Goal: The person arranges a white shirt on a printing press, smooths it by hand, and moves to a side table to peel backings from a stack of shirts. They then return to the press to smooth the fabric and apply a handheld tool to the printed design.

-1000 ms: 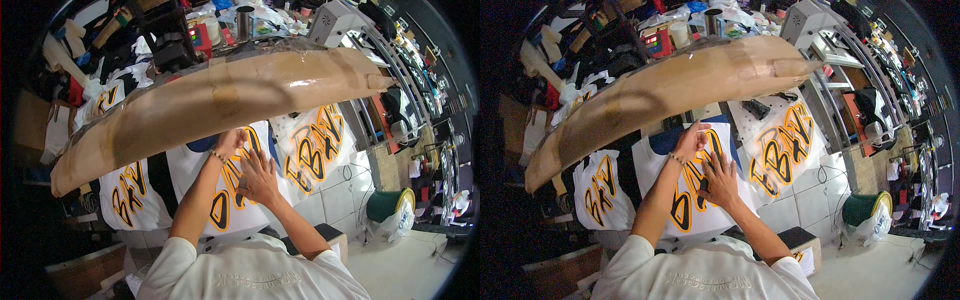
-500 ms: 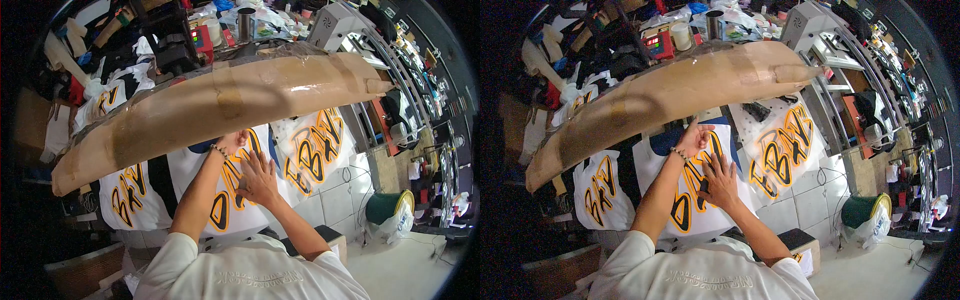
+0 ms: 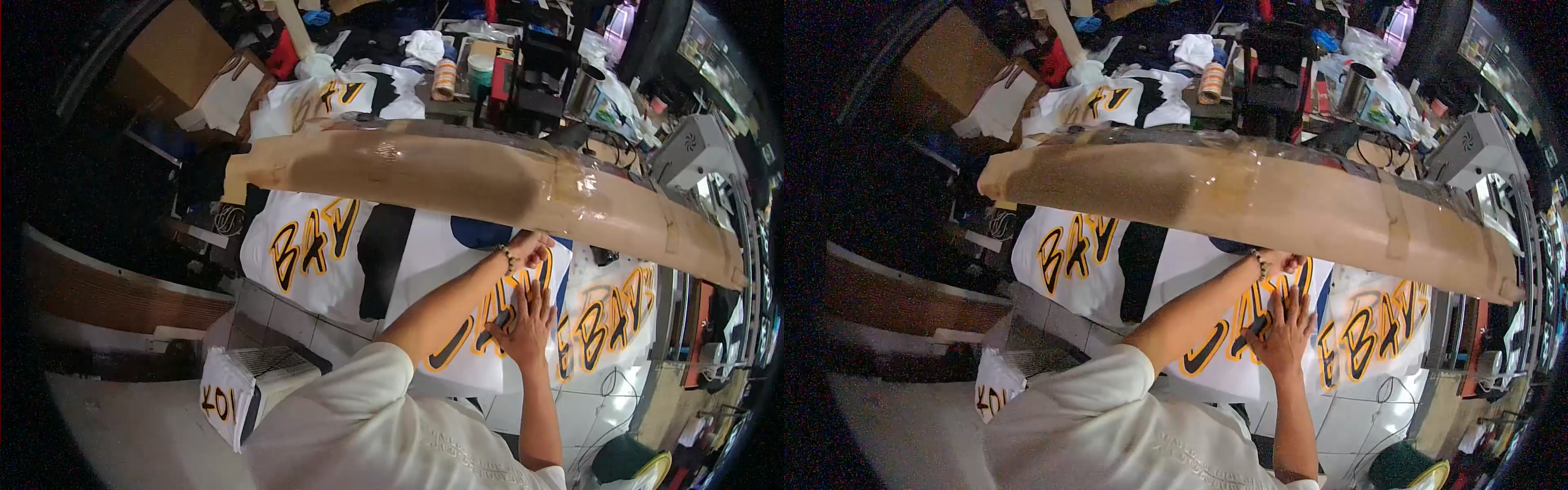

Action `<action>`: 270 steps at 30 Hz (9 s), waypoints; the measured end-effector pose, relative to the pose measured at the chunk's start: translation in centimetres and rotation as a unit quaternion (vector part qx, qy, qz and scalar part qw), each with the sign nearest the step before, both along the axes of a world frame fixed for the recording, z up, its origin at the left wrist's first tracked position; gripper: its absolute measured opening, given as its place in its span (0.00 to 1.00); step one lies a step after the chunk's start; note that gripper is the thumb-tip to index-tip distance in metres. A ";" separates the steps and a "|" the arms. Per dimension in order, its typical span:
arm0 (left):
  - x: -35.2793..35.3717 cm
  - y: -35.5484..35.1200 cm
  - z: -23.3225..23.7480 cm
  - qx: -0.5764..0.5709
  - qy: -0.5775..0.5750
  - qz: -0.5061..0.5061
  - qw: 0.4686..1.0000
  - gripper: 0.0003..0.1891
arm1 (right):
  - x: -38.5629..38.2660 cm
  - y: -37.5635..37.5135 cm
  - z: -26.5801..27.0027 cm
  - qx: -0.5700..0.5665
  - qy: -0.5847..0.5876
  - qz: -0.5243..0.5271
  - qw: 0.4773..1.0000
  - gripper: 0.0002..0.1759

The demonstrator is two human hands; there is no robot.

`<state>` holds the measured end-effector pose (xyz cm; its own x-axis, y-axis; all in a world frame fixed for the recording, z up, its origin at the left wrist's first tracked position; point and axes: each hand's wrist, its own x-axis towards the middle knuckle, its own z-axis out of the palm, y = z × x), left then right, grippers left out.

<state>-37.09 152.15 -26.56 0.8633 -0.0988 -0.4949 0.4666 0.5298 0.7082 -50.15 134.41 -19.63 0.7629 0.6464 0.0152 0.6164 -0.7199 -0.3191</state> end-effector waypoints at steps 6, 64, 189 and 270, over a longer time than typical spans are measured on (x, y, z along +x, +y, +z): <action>-0.1 -0.1 0.5 0.013 -0.012 0.004 1.000 0.36 | 0.0 0.0 0.0 -0.002 -0.004 -0.001 1.000 0.59; -2.0 1.0 3.6 0.275 -0.106 -0.008 0.956 0.41 | 0.0 -0.4 -0.2 0.025 0.017 -0.015 0.999 0.60; -21.6 0.6 7.8 0.735 -0.231 -0.133 0.623 0.36 | 2.0 -6.0 -3.0 0.085 -0.076 -0.097 0.989 0.36; -33.3 6.3 3.9 0.803 -0.221 -0.002 0.553 0.35 | 6.8 -7.6 -3.1 0.339 0.395 -0.066 0.851 0.25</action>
<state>-70.41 158.47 -22.67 0.9366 0.1588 0.3123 0.0577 -0.9491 0.3095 -43.32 126.84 -22.75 0.7733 0.6009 -0.2021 -0.0563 -0.2524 -0.9660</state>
